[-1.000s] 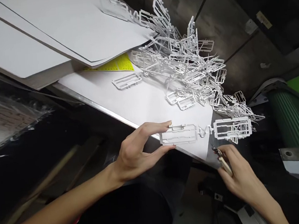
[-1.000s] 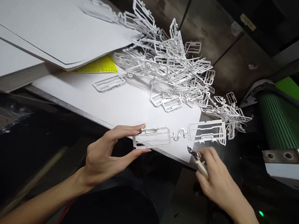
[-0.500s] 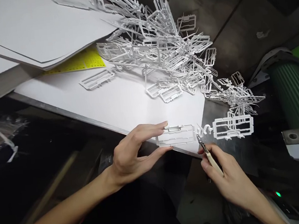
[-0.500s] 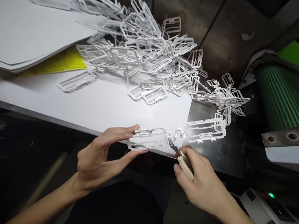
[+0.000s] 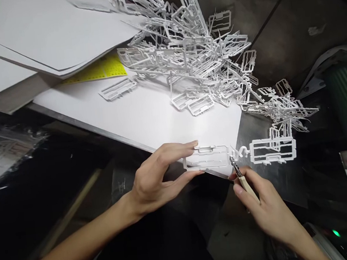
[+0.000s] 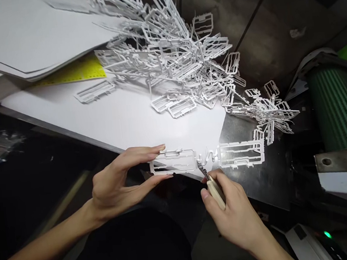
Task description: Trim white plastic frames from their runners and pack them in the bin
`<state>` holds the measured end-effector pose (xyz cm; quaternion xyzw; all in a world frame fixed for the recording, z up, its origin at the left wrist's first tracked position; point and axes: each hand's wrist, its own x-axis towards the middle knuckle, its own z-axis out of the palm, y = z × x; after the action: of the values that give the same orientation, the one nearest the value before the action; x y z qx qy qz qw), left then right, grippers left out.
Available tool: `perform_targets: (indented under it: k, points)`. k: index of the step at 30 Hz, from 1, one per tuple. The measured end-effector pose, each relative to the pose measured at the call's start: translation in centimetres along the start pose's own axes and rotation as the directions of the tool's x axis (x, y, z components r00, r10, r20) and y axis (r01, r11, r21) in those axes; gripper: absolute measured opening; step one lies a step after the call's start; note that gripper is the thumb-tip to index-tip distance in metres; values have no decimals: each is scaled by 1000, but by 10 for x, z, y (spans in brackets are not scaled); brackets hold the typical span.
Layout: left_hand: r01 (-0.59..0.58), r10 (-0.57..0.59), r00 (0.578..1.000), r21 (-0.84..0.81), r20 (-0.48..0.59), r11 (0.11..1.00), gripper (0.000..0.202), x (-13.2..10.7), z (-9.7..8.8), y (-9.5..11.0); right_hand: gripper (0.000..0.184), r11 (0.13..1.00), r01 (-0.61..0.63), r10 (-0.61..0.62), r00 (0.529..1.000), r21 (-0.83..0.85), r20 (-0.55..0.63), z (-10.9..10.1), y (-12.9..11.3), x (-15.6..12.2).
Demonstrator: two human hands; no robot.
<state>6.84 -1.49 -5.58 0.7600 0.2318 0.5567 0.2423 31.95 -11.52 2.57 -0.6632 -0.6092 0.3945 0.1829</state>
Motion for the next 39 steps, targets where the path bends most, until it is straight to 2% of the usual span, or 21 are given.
perform_targets:
  k: [6,12,16,20,23,24,26,29,31,33,36,39]
  points:
    - [-7,6,1000,49,27,999,58,4,-10,3,28,998,24,-25,1000,56,16,9,0,8]
    - [10,-18,997,100,72,995,55,6,-26,-3,41,990,6,-13,999,142,52,20,-3,17]
    - [65,-74,994,108,81,992,53,4,-31,-9,43,995,38,-39,999,96,3,33,-8,27]
    - [121,-130,988,107,79,987,50,0,-36,-15,46,1000,6,-4,998,21,-59,46,-12,31]
    - [173,-193,977,200,85,964,46,-4,-48,-29,43,998,-55,51,996,-41,-79,43,-19,25]
    - [180,-206,975,255,80,950,44,-5,-53,-35,40,994,-76,67,991,-75,-117,39,-23,23]
    - [171,-207,977,365,60,915,45,-6,-63,-48,37,979,-120,71,959,-163,-276,30,-33,23]
    - [143,-171,985,460,19,876,51,-5,-72,-58,46,945,-151,-22,855,-290,-518,22,-46,39]
    - [141,-156,988,453,-4,880,49,-1,-71,-54,49,927,-129,-100,821,-352,-563,25,-51,61]
    - [142,-149,989,400,-14,905,44,2,-66,-46,49,925,-85,-152,809,-370,-568,31,-51,86]
    - [137,-142,990,298,-3,945,36,3,-54,-34,44,952,-9,-189,768,-305,-612,37,-47,118]
    - [130,-140,990,207,33,970,35,2,-43,-28,39,973,23,-166,757,-229,-632,30,-47,129]
